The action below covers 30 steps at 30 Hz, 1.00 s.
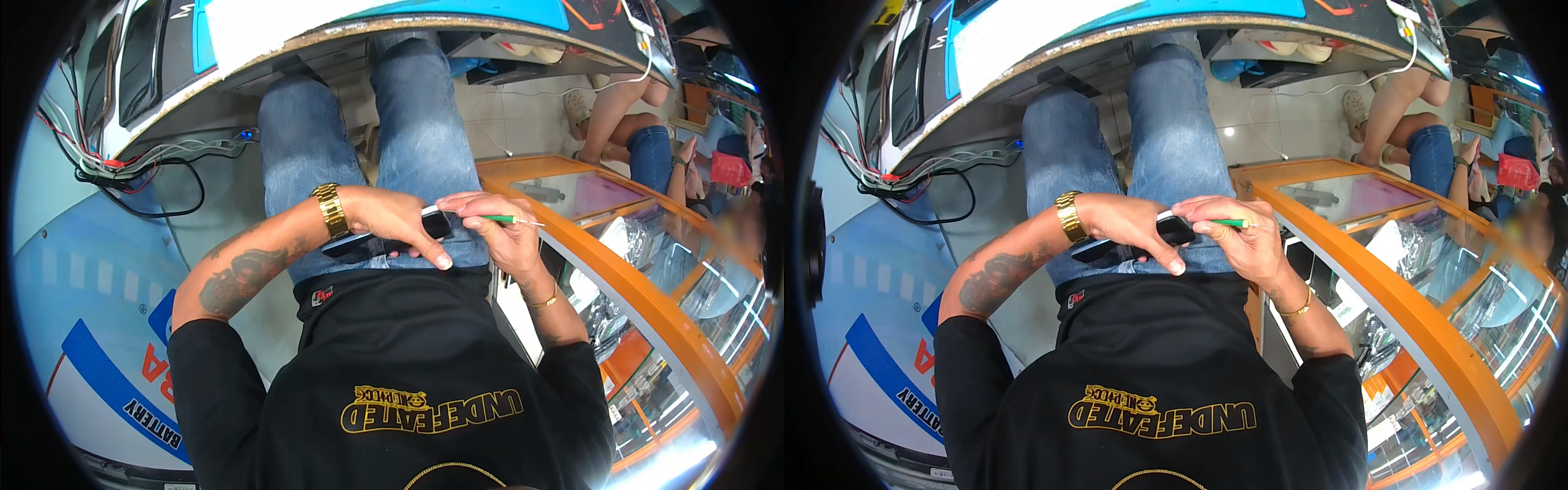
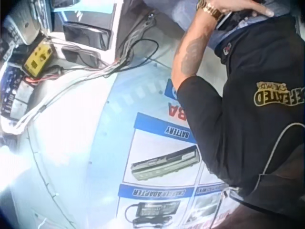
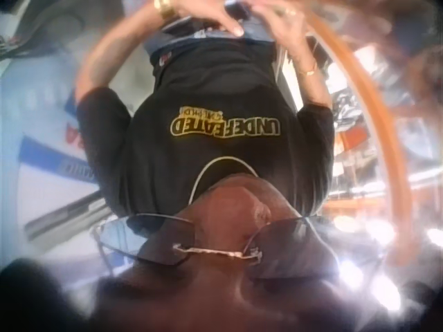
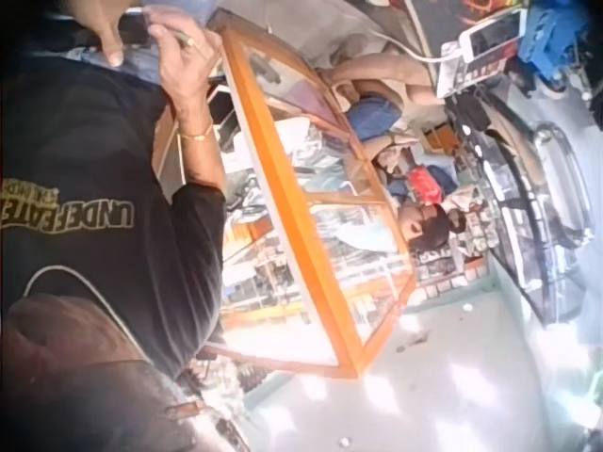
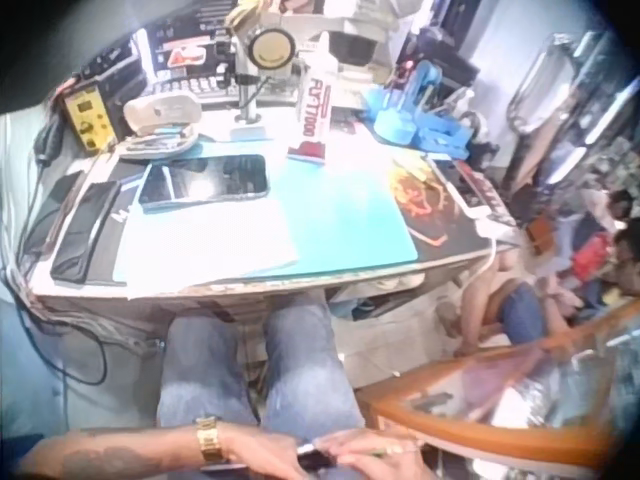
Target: The person uses a small screwdriver to remove screws from the internal chassis of a mobile phone and then pries the back panel off the device.
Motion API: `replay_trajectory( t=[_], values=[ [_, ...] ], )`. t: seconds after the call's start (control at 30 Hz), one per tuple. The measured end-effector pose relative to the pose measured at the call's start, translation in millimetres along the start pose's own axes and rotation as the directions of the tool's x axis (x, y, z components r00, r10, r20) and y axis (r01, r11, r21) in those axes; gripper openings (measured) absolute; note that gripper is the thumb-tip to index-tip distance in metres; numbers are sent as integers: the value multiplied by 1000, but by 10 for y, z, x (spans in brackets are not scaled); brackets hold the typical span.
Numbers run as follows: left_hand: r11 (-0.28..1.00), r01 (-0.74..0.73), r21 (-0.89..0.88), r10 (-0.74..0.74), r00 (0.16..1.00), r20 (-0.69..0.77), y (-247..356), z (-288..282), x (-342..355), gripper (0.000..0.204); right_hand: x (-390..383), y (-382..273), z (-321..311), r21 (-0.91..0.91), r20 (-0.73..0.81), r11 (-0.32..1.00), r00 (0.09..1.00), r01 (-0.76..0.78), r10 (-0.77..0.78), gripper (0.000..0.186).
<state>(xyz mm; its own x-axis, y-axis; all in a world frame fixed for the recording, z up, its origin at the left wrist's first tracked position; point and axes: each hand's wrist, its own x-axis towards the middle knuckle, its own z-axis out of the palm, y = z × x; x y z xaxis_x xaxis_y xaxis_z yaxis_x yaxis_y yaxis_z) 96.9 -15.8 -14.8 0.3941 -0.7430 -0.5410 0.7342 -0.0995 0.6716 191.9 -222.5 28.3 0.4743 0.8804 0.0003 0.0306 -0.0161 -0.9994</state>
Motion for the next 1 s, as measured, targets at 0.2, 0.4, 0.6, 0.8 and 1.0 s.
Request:
replay_trajectory(
  t=[0.2,0.4,0.6,0.8,1.0],
  values=[
    [992,-37,-119,35,999,-17,-54,31,16,40,35,73,49,-202,41,959,980,199,-195,10],
    [991,1,-136,-4,1000,-23,-70,38,-4,41,214,-87,-19,-285,195,942,973,175,-122,13],
    [984,-14,-180,5,999,-50,-28,92,-8,42,263,-164,-14,-366,309,900,943,237,-123,22],
    [991,8,-137,-18,997,-71,-22,131,21,41,210,-229,16,-445,373,840,917,311,-141,23],
    [984,-79,-160,65,994,-90,-46,136,45,44,164,-314,164,-615,425,689,897,384,-121,33]
  ],
)
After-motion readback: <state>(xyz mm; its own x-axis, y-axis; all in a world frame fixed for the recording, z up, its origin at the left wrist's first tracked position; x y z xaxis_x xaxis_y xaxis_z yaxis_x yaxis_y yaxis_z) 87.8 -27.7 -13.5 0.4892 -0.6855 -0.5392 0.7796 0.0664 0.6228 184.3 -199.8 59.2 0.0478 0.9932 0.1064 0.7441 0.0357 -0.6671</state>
